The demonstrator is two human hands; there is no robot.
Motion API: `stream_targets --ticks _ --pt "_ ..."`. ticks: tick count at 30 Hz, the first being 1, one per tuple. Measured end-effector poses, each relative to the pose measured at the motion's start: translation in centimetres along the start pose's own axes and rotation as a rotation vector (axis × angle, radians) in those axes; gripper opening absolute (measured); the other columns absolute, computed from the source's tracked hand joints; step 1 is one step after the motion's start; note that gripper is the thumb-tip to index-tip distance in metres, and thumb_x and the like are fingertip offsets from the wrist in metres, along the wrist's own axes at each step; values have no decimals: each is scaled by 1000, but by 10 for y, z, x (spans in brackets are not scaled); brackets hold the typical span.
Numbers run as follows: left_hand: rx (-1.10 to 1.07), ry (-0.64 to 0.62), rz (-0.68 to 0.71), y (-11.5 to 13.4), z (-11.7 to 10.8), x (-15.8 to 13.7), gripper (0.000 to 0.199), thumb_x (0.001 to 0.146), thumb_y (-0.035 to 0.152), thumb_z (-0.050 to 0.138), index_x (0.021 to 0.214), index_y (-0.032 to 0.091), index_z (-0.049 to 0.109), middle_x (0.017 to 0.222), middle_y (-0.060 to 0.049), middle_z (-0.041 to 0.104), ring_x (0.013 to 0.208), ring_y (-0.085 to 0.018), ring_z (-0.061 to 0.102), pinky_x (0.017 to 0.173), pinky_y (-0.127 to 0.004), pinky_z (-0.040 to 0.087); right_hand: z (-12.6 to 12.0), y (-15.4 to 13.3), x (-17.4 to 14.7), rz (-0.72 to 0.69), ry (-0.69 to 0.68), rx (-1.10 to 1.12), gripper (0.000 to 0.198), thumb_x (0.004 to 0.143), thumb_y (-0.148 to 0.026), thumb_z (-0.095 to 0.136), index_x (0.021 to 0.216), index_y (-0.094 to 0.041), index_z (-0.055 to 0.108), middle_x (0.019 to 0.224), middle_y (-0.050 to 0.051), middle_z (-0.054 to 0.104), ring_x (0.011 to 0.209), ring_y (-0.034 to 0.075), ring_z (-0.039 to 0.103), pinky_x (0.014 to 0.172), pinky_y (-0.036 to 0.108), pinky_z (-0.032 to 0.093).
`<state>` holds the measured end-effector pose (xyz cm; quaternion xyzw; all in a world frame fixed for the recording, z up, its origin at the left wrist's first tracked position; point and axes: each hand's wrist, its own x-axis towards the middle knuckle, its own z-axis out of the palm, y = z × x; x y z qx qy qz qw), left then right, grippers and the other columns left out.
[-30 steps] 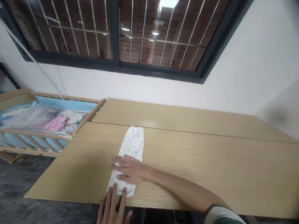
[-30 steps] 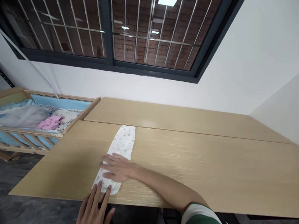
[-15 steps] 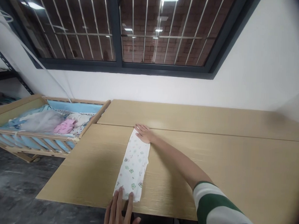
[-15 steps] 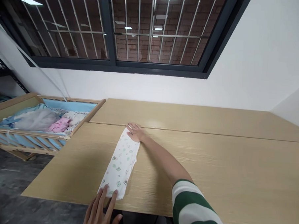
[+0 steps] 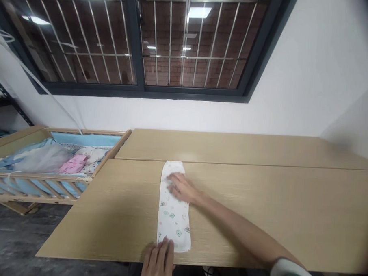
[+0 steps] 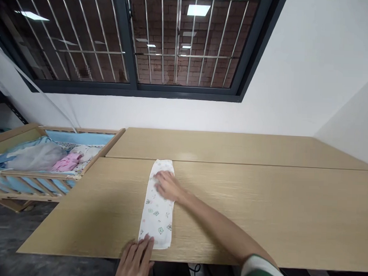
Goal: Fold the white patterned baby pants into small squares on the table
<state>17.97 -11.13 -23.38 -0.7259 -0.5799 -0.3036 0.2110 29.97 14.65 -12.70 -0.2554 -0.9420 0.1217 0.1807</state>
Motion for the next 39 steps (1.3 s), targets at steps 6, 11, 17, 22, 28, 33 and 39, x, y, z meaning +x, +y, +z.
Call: stream_targets --ticks 6,11,17,22,28,33,39 --pt "-205 129 52 -13 -23 -4 39 99 15 33 102 22 71 97 -4 76 82 -22 65 82 -37 47 -13 -105 -132 -112 -274 220 64 87 -49 69 141 -19 52 139 15 56 131 31 50 112 45 39" --pt "-462 -14 101 -15 -61 27 32 95 8 40 103 23 67 78 1 71 68 -15 63 73 -29 49 -15 -133 -171 -18 -258 197 34 97 -14 46 128 -19 59 134 13 60 128 26 52 110 42 40" --pt "-705 -91 -15 -33 -96 87 23 98 17 54 116 24 65 103 -4 72 94 -14 69 83 -21 54 -77 -137 -134 176 -177 502 16 101 -24 48 106 -22 64 114 7 59 107 19 59 92 31 50" --pt "-643 -36 -136 -75 -57 166 17 98 26 57 109 24 69 103 -4 72 99 -18 67 90 -30 54 -81 -74 -66 292 119 572 22 91 -32 65 110 -21 64 100 3 65 85 17 59 75 29 47" --pt "-488 -278 -328 -111 36 236 17 94 19 54 100 17 70 102 -8 73 94 -20 68 88 -32 53 -15 25 2 515 269 544 21 78 -28 70 95 -19 61 80 -1 61 69 14 54 64 26 44" --pt "-360 -330 -376 -100 53 225 25 94 20 51 111 15 67 115 -15 70 109 -27 64 97 -41 49 13 52 9 540 324 473 33 79 -30 70 108 -17 59 106 8 65 95 21 61 87 36 51" --pt "-137 -304 -217 -26 10 134 50 98 38 47 138 9 54 143 -22 53 131 -39 49 105 -54 42 -13 -5 -15 25 106 221 51 101 -39 48 147 -17 44 156 16 41 146 27 35 120 47 29"
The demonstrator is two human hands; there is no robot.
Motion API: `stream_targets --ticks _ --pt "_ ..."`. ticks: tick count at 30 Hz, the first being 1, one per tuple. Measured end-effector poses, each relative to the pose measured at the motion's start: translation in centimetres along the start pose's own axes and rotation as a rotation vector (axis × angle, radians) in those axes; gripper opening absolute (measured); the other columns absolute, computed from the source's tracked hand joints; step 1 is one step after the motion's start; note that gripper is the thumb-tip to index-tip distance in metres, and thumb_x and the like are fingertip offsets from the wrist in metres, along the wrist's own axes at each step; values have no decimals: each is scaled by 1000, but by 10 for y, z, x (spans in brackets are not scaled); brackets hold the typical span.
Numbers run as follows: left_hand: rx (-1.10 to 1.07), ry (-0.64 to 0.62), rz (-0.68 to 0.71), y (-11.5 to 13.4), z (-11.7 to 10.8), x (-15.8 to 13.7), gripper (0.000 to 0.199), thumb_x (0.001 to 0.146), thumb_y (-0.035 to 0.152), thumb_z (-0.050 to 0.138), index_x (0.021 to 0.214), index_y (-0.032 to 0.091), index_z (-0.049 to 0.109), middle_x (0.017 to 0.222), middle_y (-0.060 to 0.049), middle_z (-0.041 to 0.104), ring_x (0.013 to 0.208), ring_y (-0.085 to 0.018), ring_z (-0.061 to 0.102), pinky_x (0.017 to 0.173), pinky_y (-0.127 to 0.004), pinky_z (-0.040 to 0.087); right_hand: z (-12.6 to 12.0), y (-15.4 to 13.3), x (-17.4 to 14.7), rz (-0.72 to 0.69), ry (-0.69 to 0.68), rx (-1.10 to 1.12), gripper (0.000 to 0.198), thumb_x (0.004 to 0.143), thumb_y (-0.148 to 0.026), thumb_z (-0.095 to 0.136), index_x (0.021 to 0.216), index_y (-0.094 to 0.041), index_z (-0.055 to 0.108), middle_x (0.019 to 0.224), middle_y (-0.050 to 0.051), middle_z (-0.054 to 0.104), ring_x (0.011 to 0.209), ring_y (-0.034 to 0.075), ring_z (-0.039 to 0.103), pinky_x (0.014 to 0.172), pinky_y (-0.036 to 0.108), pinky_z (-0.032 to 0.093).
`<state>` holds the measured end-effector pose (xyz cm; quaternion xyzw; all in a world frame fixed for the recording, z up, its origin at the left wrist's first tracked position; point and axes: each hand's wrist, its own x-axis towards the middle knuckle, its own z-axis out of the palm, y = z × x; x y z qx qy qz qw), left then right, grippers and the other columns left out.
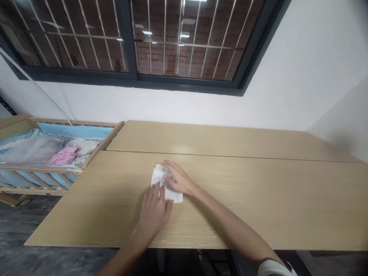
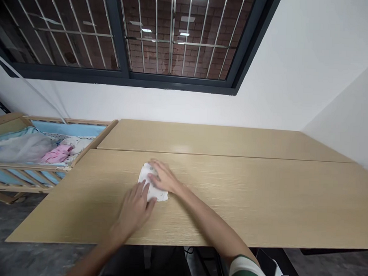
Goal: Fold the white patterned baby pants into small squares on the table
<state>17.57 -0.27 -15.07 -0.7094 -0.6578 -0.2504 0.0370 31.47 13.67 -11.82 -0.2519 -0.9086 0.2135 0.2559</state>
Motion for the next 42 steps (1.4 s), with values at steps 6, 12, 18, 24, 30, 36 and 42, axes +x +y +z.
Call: stream_targets --ticks 6,12,18,24,30,36,42 --pt "205 19 10 25 16 -61 50 98 42 48 121 1 65 123 -27 64 123 -41 55 100 -54 47 21 -46 -22 -239 -459 41 54 107 -38 37 158 -22 32 165 8 27 153 19 22 124 37 21" --pt "157 89 23 18 22 -60 54 97 41 51 139 7 54 146 -24 50 138 -38 44 108 -53 42 38 10 3 -140 -454 -134 55 107 -44 36 158 -25 32 165 7 26 154 22 19 126 44 11" --pt "185 80 53 11 24 -57 52 98 35 48 142 7 51 150 -23 48 136 -37 46 108 -52 43 30 47 42 -80 -367 -227 57 107 -46 29 160 -26 26 167 5 21 155 22 16 126 45 9" --pt "126 51 103 -12 20 -45 36 97 16 45 129 10 61 135 -18 62 125 -30 58 104 -48 46 23 38 25 -82 -136 -254 51 105 -38 37 151 -15 42 158 17 38 148 29 29 120 52 22" --pt "-23 -22 237 -59 7 -31 25 100 19 45 114 18 65 124 -10 69 115 -24 63 102 -44 47 -14 11 -32 46 -211 -95 46 95 -50 58 127 -18 63 125 15 63 118 30 57 105 48 41" --pt "-245 -114 254 -73 8 -14 31 103 19 33 115 16 62 126 -13 67 125 -26 57 106 -48 42 -34 -4 -71 98 -443 -56 83 77 -53 78 147 -19 49 158 17 39 146 35 35 119 49 27" --pt "-415 -183 107 -80 -8 18 29 105 36 33 112 22 57 108 -7 72 103 -20 67 93 -35 50 -24 -6 -60 166 -213 -56 31 104 -39 41 117 -19 61 116 12 69 114 27 61 104 45 42"
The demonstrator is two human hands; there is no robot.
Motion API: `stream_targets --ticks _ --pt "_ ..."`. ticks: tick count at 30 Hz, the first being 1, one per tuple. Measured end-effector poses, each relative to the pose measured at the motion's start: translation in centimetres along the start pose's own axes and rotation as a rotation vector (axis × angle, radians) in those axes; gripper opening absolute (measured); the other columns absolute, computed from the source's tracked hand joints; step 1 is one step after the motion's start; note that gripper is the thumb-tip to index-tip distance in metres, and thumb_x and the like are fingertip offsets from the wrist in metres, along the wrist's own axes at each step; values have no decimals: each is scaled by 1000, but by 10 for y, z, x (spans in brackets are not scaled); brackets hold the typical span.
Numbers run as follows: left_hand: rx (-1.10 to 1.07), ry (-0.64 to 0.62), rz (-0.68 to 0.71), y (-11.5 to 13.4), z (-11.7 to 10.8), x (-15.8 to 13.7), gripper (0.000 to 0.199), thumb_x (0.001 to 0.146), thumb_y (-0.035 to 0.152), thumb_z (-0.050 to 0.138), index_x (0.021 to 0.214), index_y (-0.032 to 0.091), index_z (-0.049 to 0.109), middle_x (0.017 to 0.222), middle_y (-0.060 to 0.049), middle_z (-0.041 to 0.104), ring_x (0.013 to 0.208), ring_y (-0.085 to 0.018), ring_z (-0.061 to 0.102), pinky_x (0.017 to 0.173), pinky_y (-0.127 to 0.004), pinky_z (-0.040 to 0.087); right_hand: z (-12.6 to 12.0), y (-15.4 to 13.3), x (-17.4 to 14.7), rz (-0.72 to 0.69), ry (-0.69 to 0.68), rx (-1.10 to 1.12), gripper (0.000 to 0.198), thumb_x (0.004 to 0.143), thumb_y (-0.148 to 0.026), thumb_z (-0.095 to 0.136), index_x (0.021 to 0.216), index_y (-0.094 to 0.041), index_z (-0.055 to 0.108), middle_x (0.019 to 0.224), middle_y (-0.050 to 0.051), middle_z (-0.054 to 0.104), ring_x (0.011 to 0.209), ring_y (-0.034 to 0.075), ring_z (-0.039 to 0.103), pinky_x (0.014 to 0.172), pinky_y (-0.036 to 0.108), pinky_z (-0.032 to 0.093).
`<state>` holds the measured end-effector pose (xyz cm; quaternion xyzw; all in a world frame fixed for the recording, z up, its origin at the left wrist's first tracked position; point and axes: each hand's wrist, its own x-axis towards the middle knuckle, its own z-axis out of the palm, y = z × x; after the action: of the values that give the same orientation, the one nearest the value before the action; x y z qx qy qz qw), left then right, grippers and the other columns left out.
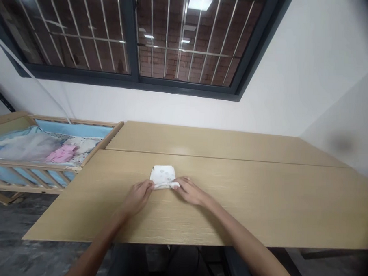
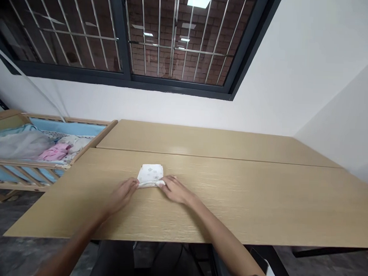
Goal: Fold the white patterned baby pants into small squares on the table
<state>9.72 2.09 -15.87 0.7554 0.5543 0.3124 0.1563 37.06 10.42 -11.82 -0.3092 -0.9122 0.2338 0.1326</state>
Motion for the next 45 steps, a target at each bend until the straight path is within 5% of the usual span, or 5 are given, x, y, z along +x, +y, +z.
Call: stream_targets --ticks 9,16,23,29,45 --pt "-42 18 -328 -9 4 40 26 95 39 53 109 19 61 95 -8 73 91 -22 67 79 -31 50 5 15 49 247 165 58 35 107 -44 25 111 -21 50 92 7 67 83 24 63 78 33 46" --pt "75 159 -417 -18 21 64 20 96 35 53 105 18 60 103 -10 72 96 -22 66 81 -29 45 28 36 75 307 358 -32 29 104 -27 32 127 -16 46 124 16 61 107 23 61 93 35 46" --pt "215 297 -295 -1 31 63 50 101 40 36 140 9 43 141 -23 52 135 -30 46 110 -45 35 33 26 74 210 449 -189 43 105 -30 28 139 -10 47 139 23 52 130 31 49 110 48 37" --pt "341 102 -39 8 59 69 73 103 53 22 157 5 17 162 -20 28 153 -27 22 122 -43 25 52 14 82 -116 129 -352 62 101 -36 42 157 -11 33 160 17 35 151 27 25 124 45 20" --pt "452 -24 -1 -22 49 45 69 101 50 34 152 4 32 163 -21 26 153 -31 19 121 -46 25 33 45 43 -100 134 -302 68 104 -50 33 159 -11 28 165 14 24 155 27 13 125 49 13"
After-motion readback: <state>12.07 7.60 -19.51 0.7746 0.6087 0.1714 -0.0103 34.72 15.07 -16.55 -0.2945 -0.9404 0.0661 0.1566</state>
